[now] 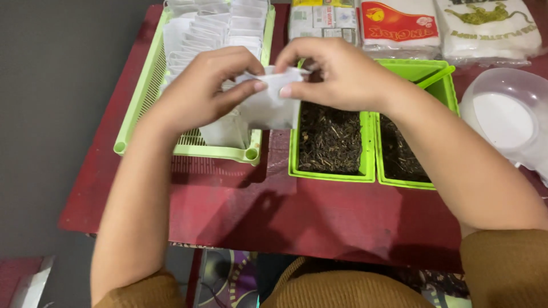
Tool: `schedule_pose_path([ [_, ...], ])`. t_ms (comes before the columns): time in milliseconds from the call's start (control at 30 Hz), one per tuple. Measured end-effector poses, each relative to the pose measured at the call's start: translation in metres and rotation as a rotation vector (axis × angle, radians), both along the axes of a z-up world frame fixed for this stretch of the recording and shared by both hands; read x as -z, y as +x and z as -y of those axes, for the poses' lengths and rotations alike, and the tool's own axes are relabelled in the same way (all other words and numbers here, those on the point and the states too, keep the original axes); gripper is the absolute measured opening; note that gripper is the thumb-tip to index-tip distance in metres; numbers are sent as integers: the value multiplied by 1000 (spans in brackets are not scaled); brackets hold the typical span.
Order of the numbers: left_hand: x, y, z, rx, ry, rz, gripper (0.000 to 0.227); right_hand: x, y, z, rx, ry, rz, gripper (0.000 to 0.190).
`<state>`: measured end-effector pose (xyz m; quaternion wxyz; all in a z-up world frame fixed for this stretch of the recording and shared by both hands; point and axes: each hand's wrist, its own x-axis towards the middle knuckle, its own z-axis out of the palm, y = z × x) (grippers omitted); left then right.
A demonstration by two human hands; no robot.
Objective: Filling small filter bags with tea leaves using a spoon and a funnel guide
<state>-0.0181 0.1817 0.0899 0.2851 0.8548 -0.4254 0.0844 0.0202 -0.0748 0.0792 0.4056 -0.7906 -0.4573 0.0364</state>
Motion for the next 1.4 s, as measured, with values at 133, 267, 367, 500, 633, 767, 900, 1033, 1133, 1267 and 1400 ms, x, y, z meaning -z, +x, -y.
schedule_pose_path([
  [133,-17,-11,-35,-49,50,12,12,-8,16,-35,-94,-135,70,24],
  [267,-21,-25,-79,-263,124,-86,9,5,37,-87,-228,-67,316,30],
  [367,-16,-34,-109,-422,92,-138,11,9,38,-127,-235,-3,366,23],
  [500,9,-36,-146,-552,-9,-170,6,33,46,-173,-146,-74,341,21],
  [633,46,-20,-170,-578,44,-203,11,58,50,-197,-92,-163,339,23],
  [767,71,-9,-170,-600,116,-258,15,78,56,-204,-53,-335,326,21],
  [900,81,-2,-160,-617,89,-282,22,112,73,-208,24,-368,335,16],
  [1033,69,-3,-150,-613,106,-251,32,93,64,-182,13,-326,215,22],
  [1133,59,6,-136,-535,106,-30,33,62,51,-129,35,-210,203,21],
  [1267,25,25,-53,-360,1,105,23,24,22,-16,147,-103,278,21],
  [1400,20,49,59,-28,-35,195,19,20,3,121,252,46,368,20],
])
